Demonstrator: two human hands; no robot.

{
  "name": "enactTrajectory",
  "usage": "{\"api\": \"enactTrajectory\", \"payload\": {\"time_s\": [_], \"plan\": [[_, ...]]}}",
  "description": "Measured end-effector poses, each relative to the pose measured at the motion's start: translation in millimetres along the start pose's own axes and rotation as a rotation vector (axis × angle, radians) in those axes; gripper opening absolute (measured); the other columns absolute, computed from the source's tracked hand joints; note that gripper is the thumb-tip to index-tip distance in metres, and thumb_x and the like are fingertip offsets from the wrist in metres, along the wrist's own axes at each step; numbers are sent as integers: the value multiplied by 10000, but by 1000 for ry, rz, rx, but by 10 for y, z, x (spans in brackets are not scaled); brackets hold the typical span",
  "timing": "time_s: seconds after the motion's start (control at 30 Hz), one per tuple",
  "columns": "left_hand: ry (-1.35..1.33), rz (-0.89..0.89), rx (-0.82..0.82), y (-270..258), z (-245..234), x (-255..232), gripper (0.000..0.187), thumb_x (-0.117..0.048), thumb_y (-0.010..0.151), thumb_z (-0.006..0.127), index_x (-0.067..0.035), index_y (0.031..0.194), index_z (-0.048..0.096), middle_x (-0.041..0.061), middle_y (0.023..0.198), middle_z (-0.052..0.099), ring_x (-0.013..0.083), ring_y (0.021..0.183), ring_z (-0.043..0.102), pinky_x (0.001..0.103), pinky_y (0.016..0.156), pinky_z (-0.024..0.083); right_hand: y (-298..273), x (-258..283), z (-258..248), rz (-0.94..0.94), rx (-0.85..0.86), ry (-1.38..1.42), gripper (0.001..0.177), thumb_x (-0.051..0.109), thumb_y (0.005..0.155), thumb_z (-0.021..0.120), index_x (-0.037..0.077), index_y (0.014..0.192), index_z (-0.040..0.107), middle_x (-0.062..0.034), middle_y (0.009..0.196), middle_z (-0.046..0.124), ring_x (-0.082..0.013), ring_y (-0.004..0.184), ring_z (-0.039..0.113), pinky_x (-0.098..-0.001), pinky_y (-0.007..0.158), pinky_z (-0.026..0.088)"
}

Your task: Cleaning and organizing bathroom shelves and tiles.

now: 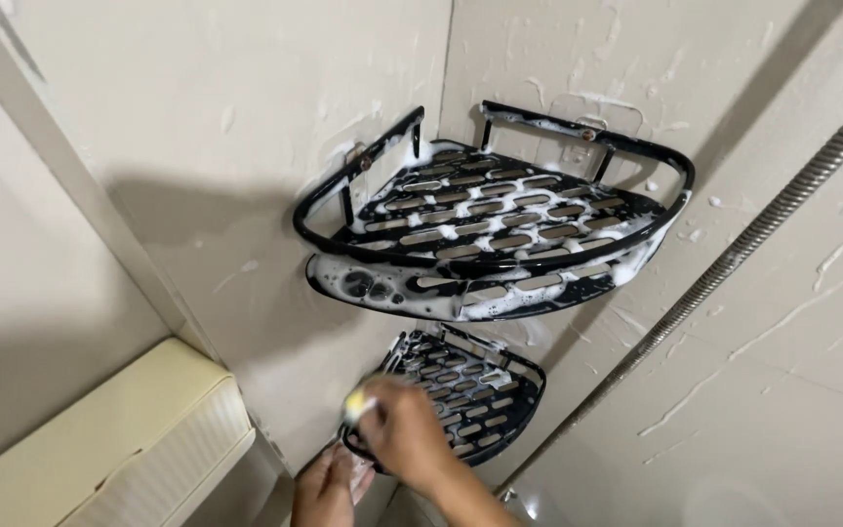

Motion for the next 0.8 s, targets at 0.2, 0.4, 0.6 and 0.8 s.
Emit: {"api": "enactTrajectory", "payload": {"time_s": [0.2, 0.4, 0.6, 0.8], "plan": [[-140, -129, -23, -397, 1027, -1357, 345, -95, 986, 452, 47, 1237, 642, 147, 1097, 705, 267, 992, 678, 438, 906, 556, -104, 209, 127, -133, 481, -28, 225, 23, 844, 712, 41, 1065, 754, -133, 1086, 761, -257, 955, 715, -385, 864, 593], [-332, -83, 38, -384, 1066, -1338, 245, -150, 1013, 487, 1, 1169, 602, 109, 1055, 667, 232, 999, 635, 422, 981, 496, -204, -228, 104, 72, 819, -86, 232, 137, 920, 635, 45, 1108, 734, -159, 1040, 749, -265, 925, 700, -403, 841, 563], [-31, -16, 4, -621, 1298, -1726, 358, -269, 1055, 403, -55, 1227, 633, 77, 1155, 701, 184, 1112, 642, 380, 1023, 451, -368, -572, -426, 165, 947, -268, 284, 227, 982, 543, 93, 1170, 709, -150, 1067, 753, -264, 949, 709, -421, 889, 556], [122, 57, -46, -738, 1368, -1840, 390, -330, 1066, 405, -10, 1177, 598, 122, 1107, 735, 207, 1052, 692, 392, 982, 516, -81, -303, -1049, 71, 482, -349, 277, 109, 919, 600, 62, 1180, 680, -132, 1171, 698, -290, 1004, 690, -416, 910, 605]]}}
Point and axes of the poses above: each hand's wrist, its own y-axis towards the middle knuckle, its own z-axis out of the palm, x = y × z, the point moved 10 cm from there along y, towards the middle knuckle
